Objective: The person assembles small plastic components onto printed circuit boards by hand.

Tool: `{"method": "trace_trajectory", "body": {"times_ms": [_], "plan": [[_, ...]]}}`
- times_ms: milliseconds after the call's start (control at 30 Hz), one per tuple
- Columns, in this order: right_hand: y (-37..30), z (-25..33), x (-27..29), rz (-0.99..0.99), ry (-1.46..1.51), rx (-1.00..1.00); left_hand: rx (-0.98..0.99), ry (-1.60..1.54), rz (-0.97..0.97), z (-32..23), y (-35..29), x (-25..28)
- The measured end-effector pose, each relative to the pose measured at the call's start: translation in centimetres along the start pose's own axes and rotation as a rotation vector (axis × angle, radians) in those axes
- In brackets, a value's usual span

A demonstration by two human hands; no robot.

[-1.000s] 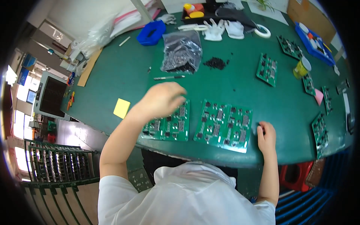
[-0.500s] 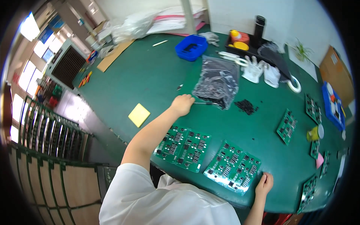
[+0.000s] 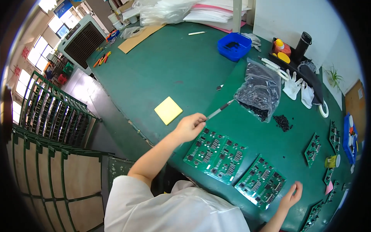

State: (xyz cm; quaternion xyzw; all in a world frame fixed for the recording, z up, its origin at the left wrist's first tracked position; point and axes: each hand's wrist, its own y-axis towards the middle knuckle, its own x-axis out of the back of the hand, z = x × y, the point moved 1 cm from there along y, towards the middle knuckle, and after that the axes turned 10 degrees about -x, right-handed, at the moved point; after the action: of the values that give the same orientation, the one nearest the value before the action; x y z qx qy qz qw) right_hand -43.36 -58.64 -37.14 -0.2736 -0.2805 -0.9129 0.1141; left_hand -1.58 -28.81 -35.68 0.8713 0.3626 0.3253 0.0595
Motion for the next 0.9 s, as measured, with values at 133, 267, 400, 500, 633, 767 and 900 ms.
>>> {"method": "trace_trajectory", "body": {"times_ms": [133,267,400,500,633,767,900], "plan": [[1.3,16.4,-9.4,0.476,0.151,0.350,0.089,-0.220,0.016,-3.0,-3.0,0.4],[0.2,26.9,-19.7,0.947,-0.033,0.723,0.066,-0.338,0.020,-3.3,-4.5,-0.2],[0.3,28.4,-26.6,0.883,0.152,1.117,0.096,-0.283,-0.227,-0.1,-6.1,1.4],[1.6,29.2,-30.8,0.827,0.304,1.320,0.211,-0.353,-0.662,6.5,-9.1,3.6],[7.3,27.9,-37.8,0.601,0.082,1.079,0.273,-0.380,-0.856,8.7,-10.6,4.4],[12.3,25.3,-42.0,0.491,-0.096,0.958,0.139,-0.237,-0.802,9.2,-9.9,3.3],[12.4,26.8,-45.6,0.767,-0.239,0.973,0.210,-0.270,-0.892,9.9,-11.9,5.4]]}}
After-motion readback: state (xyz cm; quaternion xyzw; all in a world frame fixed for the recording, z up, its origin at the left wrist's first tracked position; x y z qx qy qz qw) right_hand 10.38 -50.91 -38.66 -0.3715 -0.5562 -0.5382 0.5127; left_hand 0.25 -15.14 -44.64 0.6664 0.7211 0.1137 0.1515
